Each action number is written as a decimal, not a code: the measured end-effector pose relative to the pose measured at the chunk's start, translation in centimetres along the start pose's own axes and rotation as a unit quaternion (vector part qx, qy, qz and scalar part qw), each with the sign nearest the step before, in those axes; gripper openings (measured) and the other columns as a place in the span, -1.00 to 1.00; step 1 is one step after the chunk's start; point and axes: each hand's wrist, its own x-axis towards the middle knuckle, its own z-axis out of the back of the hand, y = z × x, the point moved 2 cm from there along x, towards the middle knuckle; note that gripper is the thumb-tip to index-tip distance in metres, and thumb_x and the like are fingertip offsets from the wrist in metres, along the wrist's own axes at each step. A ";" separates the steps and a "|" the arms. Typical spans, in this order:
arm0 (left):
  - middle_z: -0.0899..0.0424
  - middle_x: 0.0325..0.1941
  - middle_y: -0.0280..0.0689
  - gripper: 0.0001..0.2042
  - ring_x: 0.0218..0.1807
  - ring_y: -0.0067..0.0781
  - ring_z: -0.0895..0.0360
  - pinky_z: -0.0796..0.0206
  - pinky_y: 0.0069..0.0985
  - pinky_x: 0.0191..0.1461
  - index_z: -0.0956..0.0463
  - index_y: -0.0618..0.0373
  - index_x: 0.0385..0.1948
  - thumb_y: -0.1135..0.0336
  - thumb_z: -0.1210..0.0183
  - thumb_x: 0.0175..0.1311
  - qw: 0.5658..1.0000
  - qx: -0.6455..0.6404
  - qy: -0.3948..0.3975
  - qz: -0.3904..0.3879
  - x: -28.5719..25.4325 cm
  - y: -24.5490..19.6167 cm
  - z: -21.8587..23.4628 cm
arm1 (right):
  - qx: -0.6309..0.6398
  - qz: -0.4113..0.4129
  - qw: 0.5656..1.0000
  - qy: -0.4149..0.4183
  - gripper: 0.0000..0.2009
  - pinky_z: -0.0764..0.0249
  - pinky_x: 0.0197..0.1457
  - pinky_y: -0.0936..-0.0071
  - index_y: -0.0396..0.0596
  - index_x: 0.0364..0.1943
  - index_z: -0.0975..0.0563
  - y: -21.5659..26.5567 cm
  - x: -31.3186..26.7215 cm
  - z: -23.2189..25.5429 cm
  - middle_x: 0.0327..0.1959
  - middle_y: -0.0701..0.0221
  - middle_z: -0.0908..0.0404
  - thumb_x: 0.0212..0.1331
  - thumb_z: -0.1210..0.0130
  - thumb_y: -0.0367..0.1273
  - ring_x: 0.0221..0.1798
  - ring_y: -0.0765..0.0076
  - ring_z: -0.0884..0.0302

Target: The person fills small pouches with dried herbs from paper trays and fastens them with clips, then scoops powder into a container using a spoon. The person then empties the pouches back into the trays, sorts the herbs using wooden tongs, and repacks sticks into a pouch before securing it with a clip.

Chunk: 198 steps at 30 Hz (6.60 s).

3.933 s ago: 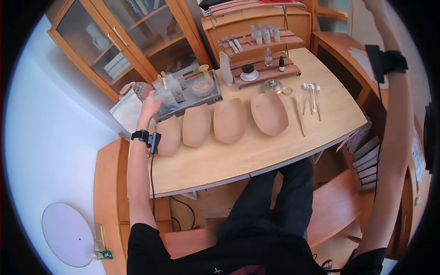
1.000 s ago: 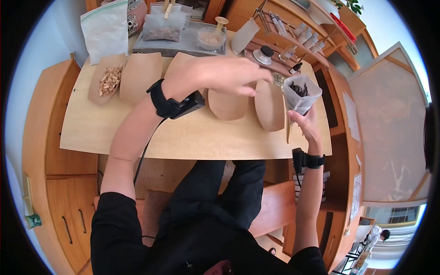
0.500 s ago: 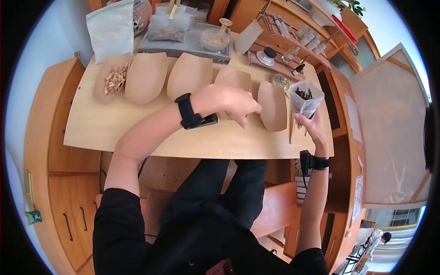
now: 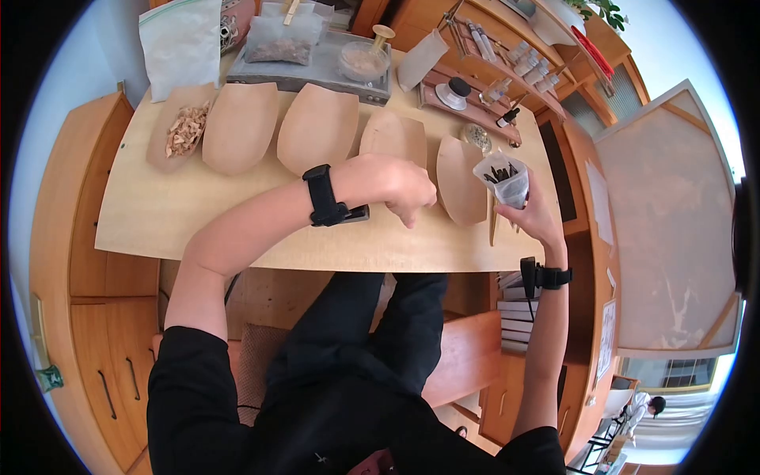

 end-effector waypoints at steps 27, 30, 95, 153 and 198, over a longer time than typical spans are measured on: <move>-0.58 -0.05 -0.04 -0.58 0.05 0.01 -0.54 -0.41 -0.19 0.11 -0.52 0.28 -0.06 0.11 -0.25 0.20 1.000 0.016 -0.001 -0.018 0.4 -0.8 -0.6 | -0.351 -0.018 0.926 0.136 -0.15 -0.46 0.18 0.08 0.00 0.30 -0.24 5.0 3.5 0.2 0.19 0.01 -0.31 -0.19 -0.42 -0.29 0.13 -0.21 -0.48; -0.58 -0.05 -0.03 -0.57 0.05 0.01 -0.54 -0.41 -0.19 0.12 -0.51 0.28 -0.05 0.11 -0.25 0.20 0.999 0.008 -0.036 -0.030 0.3 -0.5 -0.9 | -0.356 -0.010 0.923 0.144 -0.14 -0.41 0.28 0.15 0.02 0.33 -0.20 5.1 3.8 0.2 0.25 -0.03 -0.25 -0.16 -0.42 -0.33 0.21 -0.23 -0.42; -0.45 0.11 -0.12 -0.55 0.20 -0.08 -0.39 -0.28 -0.21 0.29 -0.51 0.19 0.06 0.15 -0.27 0.17 0.995 0.038 -0.090 -0.033 0.4 -0.7 -1.1 | -0.226 0.070 0.963 0.125 -0.31 -0.39 0.23 0.26 0.03 0.28 -0.31 8.5 5.5 1.7 0.08 0.19 -0.38 -0.05 -0.21 -0.62 0.09 0.08 -0.42; -0.44 0.22 -0.13 -0.52 0.31 -0.10 -0.34 -0.23 -0.23 0.35 -0.46 0.23 0.09 0.15 -0.26 0.20 0.997 0.035 -0.057 -0.027 0.6 -0.6 -0.9 | -0.096 0.077 0.992 -0.020 -0.38 -0.58 0.06 0.37 -0.04 0.27 -0.34 7.0 1.2 3.4 0.24 0.35 -0.41 0.05 -0.10 -0.71 0.23 0.28 -0.41; -0.37 0.28 0.00 -0.53 0.35 0.02 -0.30 -0.18 -0.20 0.39 -0.43 0.25 0.08 0.19 -0.26 0.19 0.993 0.013 -0.100 -0.057 0.4 -0.1 -0.3 | -0.202 0.218 0.935 -0.195 -0.45 -0.41 0.24 0.25 -0.06 0.23 -0.39 6.5 -3.3 -1.2 0.21 0.18 -0.42 0.10 0.00 -0.73 0.26 0.01 -0.39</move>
